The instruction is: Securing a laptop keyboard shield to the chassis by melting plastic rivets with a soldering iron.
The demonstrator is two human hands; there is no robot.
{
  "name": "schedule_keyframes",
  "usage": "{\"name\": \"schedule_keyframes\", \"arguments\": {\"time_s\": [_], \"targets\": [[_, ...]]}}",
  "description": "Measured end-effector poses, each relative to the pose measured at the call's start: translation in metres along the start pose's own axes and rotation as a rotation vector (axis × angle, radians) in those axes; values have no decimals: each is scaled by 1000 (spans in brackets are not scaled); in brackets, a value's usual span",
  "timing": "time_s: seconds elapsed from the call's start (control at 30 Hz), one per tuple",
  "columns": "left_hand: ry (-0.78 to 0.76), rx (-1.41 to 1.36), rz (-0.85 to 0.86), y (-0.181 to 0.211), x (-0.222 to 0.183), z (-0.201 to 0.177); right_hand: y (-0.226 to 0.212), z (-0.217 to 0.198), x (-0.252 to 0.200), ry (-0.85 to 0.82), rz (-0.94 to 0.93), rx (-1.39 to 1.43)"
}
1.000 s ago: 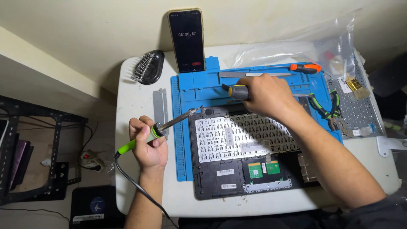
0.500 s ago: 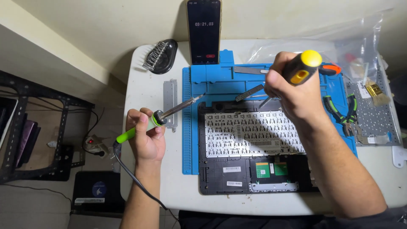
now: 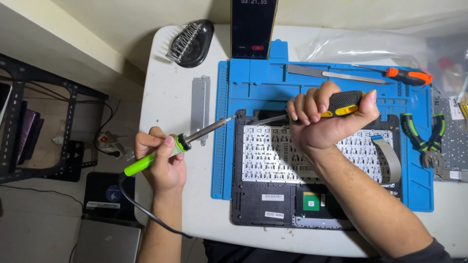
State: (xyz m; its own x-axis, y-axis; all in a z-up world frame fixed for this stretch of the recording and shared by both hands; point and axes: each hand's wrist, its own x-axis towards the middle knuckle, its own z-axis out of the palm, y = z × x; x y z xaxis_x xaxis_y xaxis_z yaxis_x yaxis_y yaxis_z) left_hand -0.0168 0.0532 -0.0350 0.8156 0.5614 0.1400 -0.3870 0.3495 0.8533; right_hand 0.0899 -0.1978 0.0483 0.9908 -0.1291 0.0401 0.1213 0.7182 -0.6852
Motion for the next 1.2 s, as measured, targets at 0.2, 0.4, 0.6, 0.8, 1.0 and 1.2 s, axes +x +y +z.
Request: {"name": "schedule_keyframes", "arguments": {"time_s": [0.2,0.4,0.6,0.8,1.0,1.2], "targets": [[-10,16,24,2,0,8,15,-6,-1,2,-29,29],[-8,14,15,1,-1,6,17,-3,-3,-22,-59,-5],[-22,3,15,3,-1,7,16,-2,-6,-40,-79,-25],[-30,4,10,2,-1,6,17,-1,-9,-59,-79,-14],[-58,7,26,0,-1,7,22,1,-13,-98,-141,-44],[-113,100,17,5,-4,-6,24,-4,-19,-135,-186,-104]]}}
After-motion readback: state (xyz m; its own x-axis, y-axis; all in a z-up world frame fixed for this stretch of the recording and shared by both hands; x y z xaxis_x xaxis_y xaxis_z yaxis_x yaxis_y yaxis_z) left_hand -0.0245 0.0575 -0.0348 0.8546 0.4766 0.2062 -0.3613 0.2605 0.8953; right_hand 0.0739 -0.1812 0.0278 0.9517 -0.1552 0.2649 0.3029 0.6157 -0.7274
